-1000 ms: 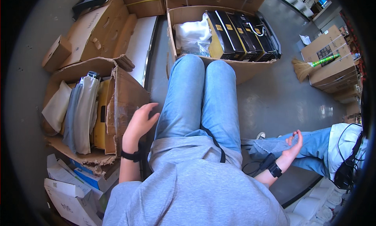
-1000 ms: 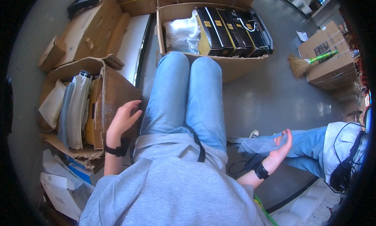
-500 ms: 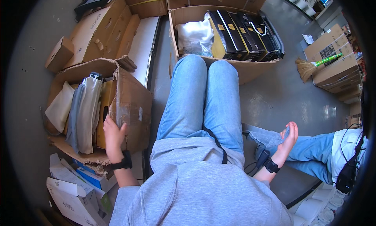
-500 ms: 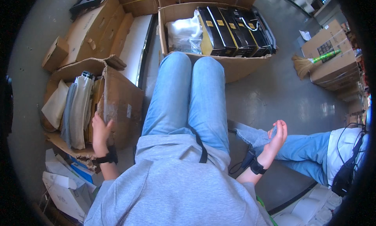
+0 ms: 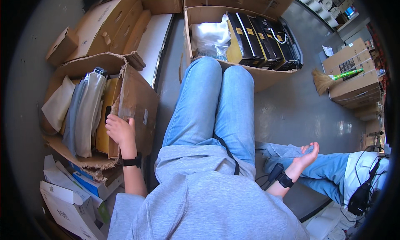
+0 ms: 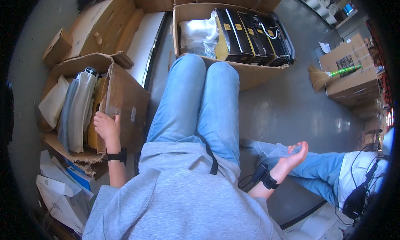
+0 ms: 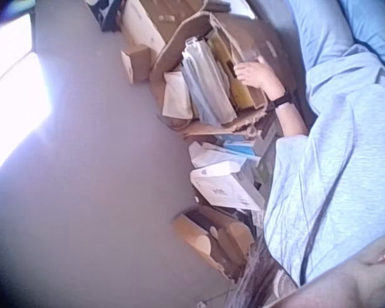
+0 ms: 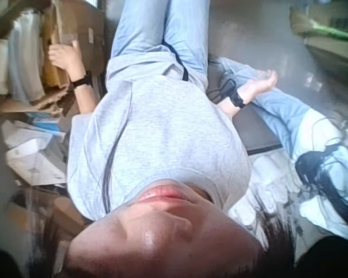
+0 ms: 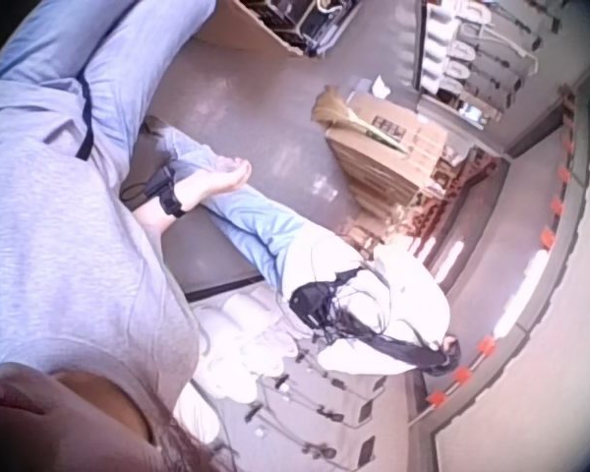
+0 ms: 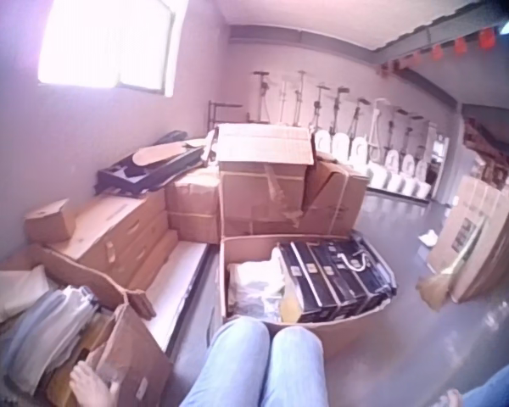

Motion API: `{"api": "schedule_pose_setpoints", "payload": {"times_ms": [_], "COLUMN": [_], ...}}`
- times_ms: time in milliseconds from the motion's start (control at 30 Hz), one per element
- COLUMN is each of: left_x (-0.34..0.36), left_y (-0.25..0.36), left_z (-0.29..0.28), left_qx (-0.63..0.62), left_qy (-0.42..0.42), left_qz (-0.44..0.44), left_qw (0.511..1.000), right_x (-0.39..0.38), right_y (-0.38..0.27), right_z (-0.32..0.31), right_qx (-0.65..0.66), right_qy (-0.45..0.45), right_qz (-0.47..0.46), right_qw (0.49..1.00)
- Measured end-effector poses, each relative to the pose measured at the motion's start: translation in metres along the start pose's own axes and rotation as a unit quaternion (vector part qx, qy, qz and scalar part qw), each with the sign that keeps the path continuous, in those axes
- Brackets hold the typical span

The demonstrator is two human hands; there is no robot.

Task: Unpacking and cleaning shower head components with a cloth.

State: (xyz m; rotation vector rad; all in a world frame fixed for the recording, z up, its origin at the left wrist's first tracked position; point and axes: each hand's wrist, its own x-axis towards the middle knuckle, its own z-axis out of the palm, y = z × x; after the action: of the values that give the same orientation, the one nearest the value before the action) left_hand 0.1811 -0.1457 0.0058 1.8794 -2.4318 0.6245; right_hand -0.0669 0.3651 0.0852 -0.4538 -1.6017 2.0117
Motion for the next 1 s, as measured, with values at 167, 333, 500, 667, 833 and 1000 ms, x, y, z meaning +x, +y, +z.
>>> {"api": "schedule_pose_setpoints", "payload": {"times_ms": [167, 333, 500, 667, 833, 1000], "left_x": [0.003, 0.005, 0.005, 0.006, 0.004, 0.010], "left_y": [0.001, 0.002, 0.000, -0.001, -0.006, -0.030], "left_z": [0.004, 0.005, 0.009, 0.010, 0.004, -0.015], "left_qx": [-0.006, -0.011, -0.014, -0.017, -0.032, -0.125], "left_qy": [0.013, 0.015, 0.018, 0.023, -0.017, -0.076], "left_qz": [-0.006, -0.013, -0.012, -0.014, -0.001, 0.004], "left_qw": [1.000, 1.000, 1.000, 0.999, 0.999, 0.989], "right_x": [0.004, 0.001, 0.004, 0.007, 0.011, 0.013], "right_y": [0.000, -0.002, -0.001, 0.003, 0.007, 0.008], "right_z": [0.000, 0.001, -0.002, -0.006, -0.005, -0.001], "right_qx": [0.009, -0.005, 0.004, 0.000, 0.014, 0.002], "right_qy": [0.021, 0.007, 0.011, 0.008, 0.014, 0.019], "right_qz": [0.018, -0.001, 0.006, 0.015, 0.029, 0.028], "right_qw": [1.000, 1.000, 1.000, 1.000, 0.999, 0.999]}}
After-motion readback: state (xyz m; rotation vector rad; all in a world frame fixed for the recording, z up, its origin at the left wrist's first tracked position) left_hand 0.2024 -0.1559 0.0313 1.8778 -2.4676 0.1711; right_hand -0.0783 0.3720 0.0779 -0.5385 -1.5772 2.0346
